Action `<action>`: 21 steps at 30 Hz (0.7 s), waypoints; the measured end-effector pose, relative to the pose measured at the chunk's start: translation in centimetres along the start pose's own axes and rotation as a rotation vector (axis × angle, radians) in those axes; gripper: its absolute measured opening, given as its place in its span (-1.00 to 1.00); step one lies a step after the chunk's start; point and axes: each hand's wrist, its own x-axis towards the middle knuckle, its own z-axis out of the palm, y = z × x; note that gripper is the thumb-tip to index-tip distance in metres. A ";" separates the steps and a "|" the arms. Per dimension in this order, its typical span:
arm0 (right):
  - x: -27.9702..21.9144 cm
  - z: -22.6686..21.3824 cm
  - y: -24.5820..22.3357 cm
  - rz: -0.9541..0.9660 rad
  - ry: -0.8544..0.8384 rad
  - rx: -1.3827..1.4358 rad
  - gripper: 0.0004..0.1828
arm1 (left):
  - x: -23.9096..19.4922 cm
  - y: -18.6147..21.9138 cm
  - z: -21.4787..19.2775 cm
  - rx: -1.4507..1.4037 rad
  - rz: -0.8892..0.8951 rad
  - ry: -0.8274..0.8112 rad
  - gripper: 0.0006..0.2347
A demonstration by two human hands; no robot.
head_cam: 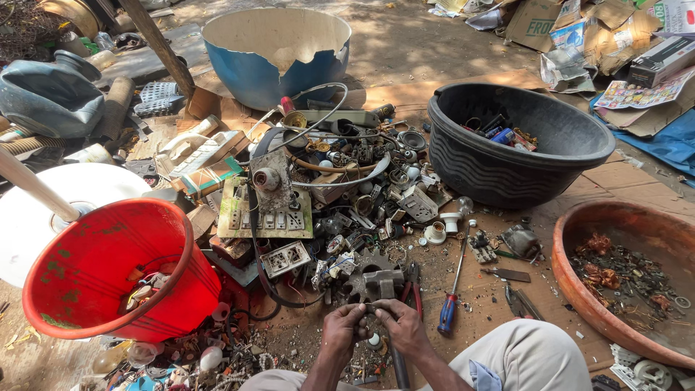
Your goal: The person sits on the ground and uses a hammer to break apart small electronic components, such as light bulb bases and plastic casings, on a metal gear. They also use pliers to strip wires and separate parts. The debris is scattered on the ground around them.
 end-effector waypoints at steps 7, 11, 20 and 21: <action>-0.1 0.3 1.4 0.246 -0.041 0.196 -0.75 | -2.2 -0.6 1.4 0.553 0.387 0.228 -0.79; -0.8 1.1 1.8 0.092 0.034 0.008 -0.79 | -3.1 -2.5 2.8 0.746 0.603 0.374 -0.76; 0.5 0.0 3.3 0.209 0.352 0.031 -0.45 | -2.0 -2.5 1.4 0.126 0.299 0.216 -0.81; 0.5 0.4 3.1 0.245 0.211 0.124 -0.57 | -1.7 -2.8 0.6 0.137 0.329 0.182 -0.79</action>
